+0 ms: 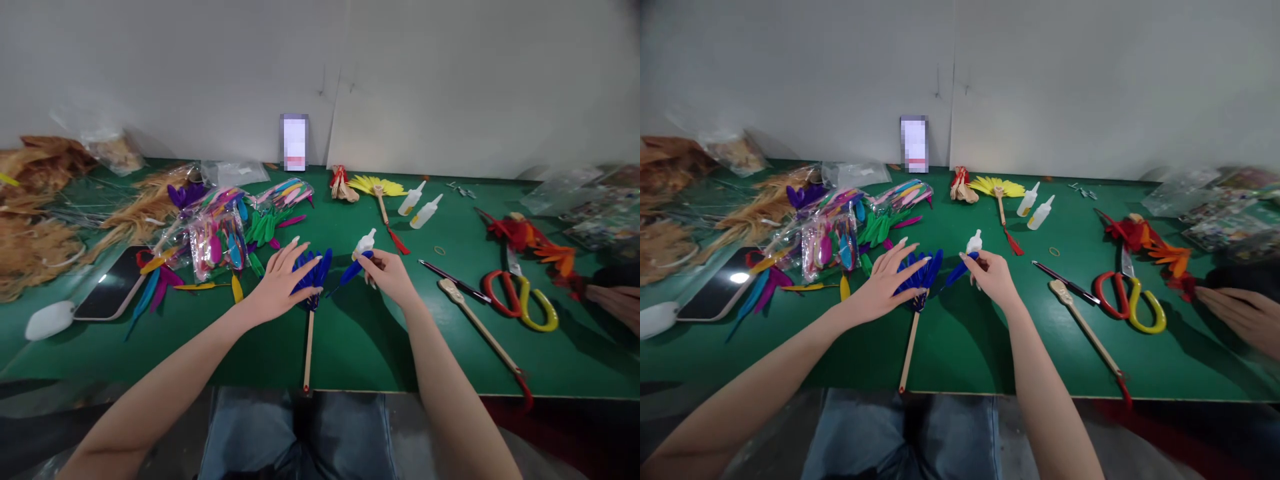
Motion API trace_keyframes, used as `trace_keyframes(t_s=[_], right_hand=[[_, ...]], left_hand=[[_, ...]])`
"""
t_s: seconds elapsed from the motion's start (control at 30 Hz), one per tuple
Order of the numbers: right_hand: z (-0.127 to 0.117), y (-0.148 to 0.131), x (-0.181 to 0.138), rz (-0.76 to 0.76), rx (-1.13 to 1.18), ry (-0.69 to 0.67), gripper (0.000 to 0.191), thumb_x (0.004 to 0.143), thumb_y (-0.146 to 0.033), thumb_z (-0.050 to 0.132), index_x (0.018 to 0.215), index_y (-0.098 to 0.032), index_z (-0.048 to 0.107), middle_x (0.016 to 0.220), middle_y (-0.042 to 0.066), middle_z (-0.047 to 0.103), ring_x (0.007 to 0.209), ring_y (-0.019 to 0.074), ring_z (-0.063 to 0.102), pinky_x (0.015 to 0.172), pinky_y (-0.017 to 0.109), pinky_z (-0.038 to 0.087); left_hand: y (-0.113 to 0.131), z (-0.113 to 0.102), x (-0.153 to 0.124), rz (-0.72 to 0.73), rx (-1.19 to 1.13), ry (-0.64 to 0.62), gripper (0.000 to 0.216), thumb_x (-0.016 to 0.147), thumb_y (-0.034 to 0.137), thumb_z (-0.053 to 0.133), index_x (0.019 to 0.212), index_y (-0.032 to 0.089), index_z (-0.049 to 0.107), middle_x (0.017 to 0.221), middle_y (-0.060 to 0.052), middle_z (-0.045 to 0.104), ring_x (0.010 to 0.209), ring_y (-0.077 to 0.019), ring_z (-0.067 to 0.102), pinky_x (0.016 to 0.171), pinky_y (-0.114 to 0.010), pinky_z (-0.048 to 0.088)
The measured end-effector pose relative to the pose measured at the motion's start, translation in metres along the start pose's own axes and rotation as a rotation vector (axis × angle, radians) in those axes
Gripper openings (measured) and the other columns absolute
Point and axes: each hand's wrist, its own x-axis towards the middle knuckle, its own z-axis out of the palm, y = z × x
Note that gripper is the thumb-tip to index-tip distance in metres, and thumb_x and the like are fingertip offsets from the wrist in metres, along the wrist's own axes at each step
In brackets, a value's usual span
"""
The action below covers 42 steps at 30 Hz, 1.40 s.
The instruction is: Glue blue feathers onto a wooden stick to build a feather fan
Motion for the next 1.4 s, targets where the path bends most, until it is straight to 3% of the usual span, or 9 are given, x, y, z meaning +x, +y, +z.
trace_keyframes(t_s=[0.2, 0.7, 0.97, 1.1, 1.23, 1.4], right_hand=[[0.0, -0.001, -0.001, -0.01, 0.006, 0.001, 0.038, 0.079, -0.055, 0.059, 0.072, -0.018, 0.06, 0.046, -0.003, 0.05, 0.039, 0.0107, 0.045, 0.041, 0.025, 0.036], [0.002, -0.001, -0.001, -0.019, -0.007, -0.005, 0.037, 0.08, -0.054, 0.058, 0.069, -0.018, 0.058, 0.047, -0.003, 0.049, 0.04, 0.0105, 0.045, 0.041, 0.024, 0.036], [0.002, 0.0, -0.001, -0.014, -0.005, 0.012, 0.037, 0.08, -0.054, 0.059, 0.072, -0.018, 0.06, 0.046, -0.003, 0.05, 0.039, 0.0099, 0.044, 0.041, 0.024, 0.035], [0.003, 0.001, -0.001, -0.022, -0.014, -0.004, 0.037, 0.08, -0.054, 0.058, 0.073, -0.018, 0.061, 0.045, -0.003, 0.05, 0.039, 0.0099, 0.044, 0.041, 0.024, 0.034], [0.003, 0.001, -0.001, -0.035, -0.012, -0.011, 0.036, 0.081, -0.053, 0.058, 0.073, -0.018, 0.06, 0.046, -0.003, 0.051, 0.039, 0.01, 0.045, 0.041, 0.024, 0.034], [0.003, 0.002, -0.001, -0.033, -0.018, -0.01, 0.036, 0.081, -0.052, 0.058, 0.071, -0.018, 0.059, 0.046, -0.003, 0.05, 0.039, 0.01, 0.045, 0.041, 0.024, 0.034]], left_hand=[[0.005, 0.007, -0.004, 0.1, 0.085, -0.01, 0.049, 0.098, 0.041, 0.033, 0.144, 0.022, 0.033, 0.153, -0.011, 0.023, 0.143, -0.0273, 0.01, 0.114, -0.051, 0.011], [0.004, 0.01, -0.006, 0.129, 0.074, -0.076, 0.049, 0.097, 0.04, 0.036, 0.144, 0.026, 0.034, 0.155, -0.008, 0.02, 0.143, -0.0277, 0.01, 0.114, -0.053, 0.009], [0.0, 0.001, -0.003, -0.013, 0.023, -0.016, 0.049, 0.098, 0.038, 0.032, 0.147, 0.031, 0.025, 0.156, -0.006, 0.016, 0.143, -0.0272, 0.009, 0.114, -0.052, 0.01], [0.0, 0.003, -0.002, -0.026, 0.019, -0.026, 0.059, 0.094, 0.045, 0.041, 0.148, 0.031, 0.021, 0.157, -0.007, 0.01, 0.143, -0.0296, 0.004, 0.113, -0.054, 0.01], [0.002, 0.007, 0.0, 0.002, 0.011, -0.026, 0.063, 0.09, 0.047, 0.049, 0.146, 0.029, 0.026, 0.156, -0.01, 0.012, 0.143, -0.033, 0.004, 0.112, -0.056, 0.011], [0.002, 0.013, 0.005, -0.097, 0.029, 0.095, 0.062, 0.087, 0.051, 0.052, 0.141, 0.026, 0.035, 0.154, -0.012, 0.019, 0.143, -0.033, 0.005, 0.112, -0.055, 0.014]])
